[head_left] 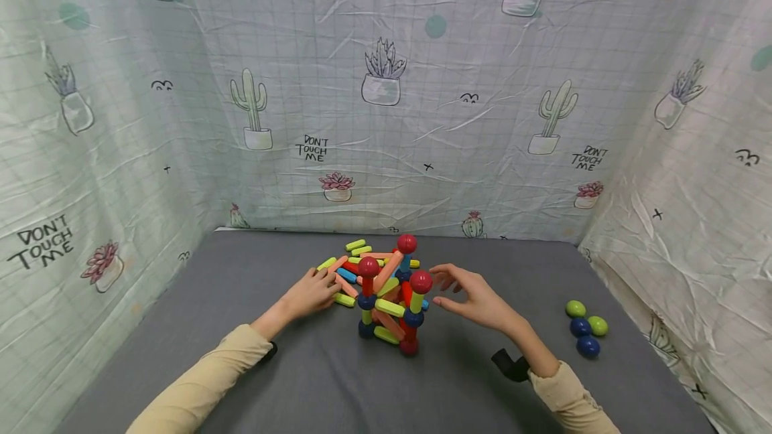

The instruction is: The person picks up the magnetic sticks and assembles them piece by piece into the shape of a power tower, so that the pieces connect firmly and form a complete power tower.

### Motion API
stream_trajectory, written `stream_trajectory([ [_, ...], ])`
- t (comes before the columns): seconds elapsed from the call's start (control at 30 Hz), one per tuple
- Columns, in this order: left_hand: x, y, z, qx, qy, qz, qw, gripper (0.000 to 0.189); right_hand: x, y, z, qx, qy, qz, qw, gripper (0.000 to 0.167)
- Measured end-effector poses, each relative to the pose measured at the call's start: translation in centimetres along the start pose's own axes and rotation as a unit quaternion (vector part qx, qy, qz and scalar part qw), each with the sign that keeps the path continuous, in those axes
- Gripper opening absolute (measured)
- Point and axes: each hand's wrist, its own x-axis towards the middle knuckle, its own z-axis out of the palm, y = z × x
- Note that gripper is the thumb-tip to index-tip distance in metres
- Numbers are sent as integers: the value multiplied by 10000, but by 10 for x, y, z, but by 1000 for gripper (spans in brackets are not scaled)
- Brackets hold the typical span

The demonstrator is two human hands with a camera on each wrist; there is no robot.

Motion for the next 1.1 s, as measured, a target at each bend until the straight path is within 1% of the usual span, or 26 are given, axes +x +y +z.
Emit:
stream_trajectory([
  [0.1,-4,-1,5,-54,-517,-85,9986,24,1,-5,-4,2,219,-152,9996,48],
  [0.2,-7,0,4,-349,-879,-207,9953,25,2,-9,-3,17,343,-346,9988,51],
  [0.23,-7,0,3,-439,-939,-254,9943,24,2,-10,-3,32,371,-400,9985,51],
  [0.3,-8,0,-1,-430,-1019,-376,9932,27,3,-13,-2,55,388,-495,9980,52],
  [0.37,-8,0,-6,-329,-942,-560,9934,30,3,-16,-1,40,365,-508,9980,52],
  [0.47,-4,-4,-22,-201,-565,-963,9935,37,3,-19,0,-28,316,-454,9985,52],
  [0.5,-1,-5,-29,-191,-367,-1086,9932,38,3,-20,0,-53,300,-422,9986,52],
  [0.57,8,-9,-45,-203,161,-1309,9911,38,3,-22,0,-84,283,-383,9988,51],
  [0.63,18,-11,-63,-282,790,-1461,9857,42,3,-23,0,-88,266,-359,9990,51],
  [0.67,24,-12,-72,-373,1151,-1506,9812,39,4,-24,0,-88,258,-364,9990,51],
  [0.73,36,-10,-92,-725,1882,-1511,9677,36,4,-24,0,-82,233,-362,9990,51],
  [0.77,41,-8,-103,-969,2205,-1436,9599,31,5,-24,0,-81,216,-364,9991,51],
  [0.83,50,-2,-121,-1406,2755,-1124,9443,25,6,-25,1,-80,188,-375,9991,50],
  [0.87,54,2,-128,-1619,2931,-903,9379,25,6,-25,1,-93,177,-381,9991,50],
  [0.9,57,6,-134,-1800,3040,-667,9331,27,7,-25,2,-95,171,-392,9990,49],
  [0.97,61,15,-141,-2081,3117,-195,9269,29,7,-26,2,-103,185,-438,9988,48],
  [1.0,62,19,-142,-2167,3102,-10,9256,27,8,-27,2,-103,195,-460,9987,47],
  [1.07,63,25,-141,-2336,2996,246,9247,25,8,-27,2,-97,218,-490,9985,46],
  [1.1,64,27,-140,-2397,2947,318,9245,26,8,-27,1,-85,225,-499,9985,45],
])
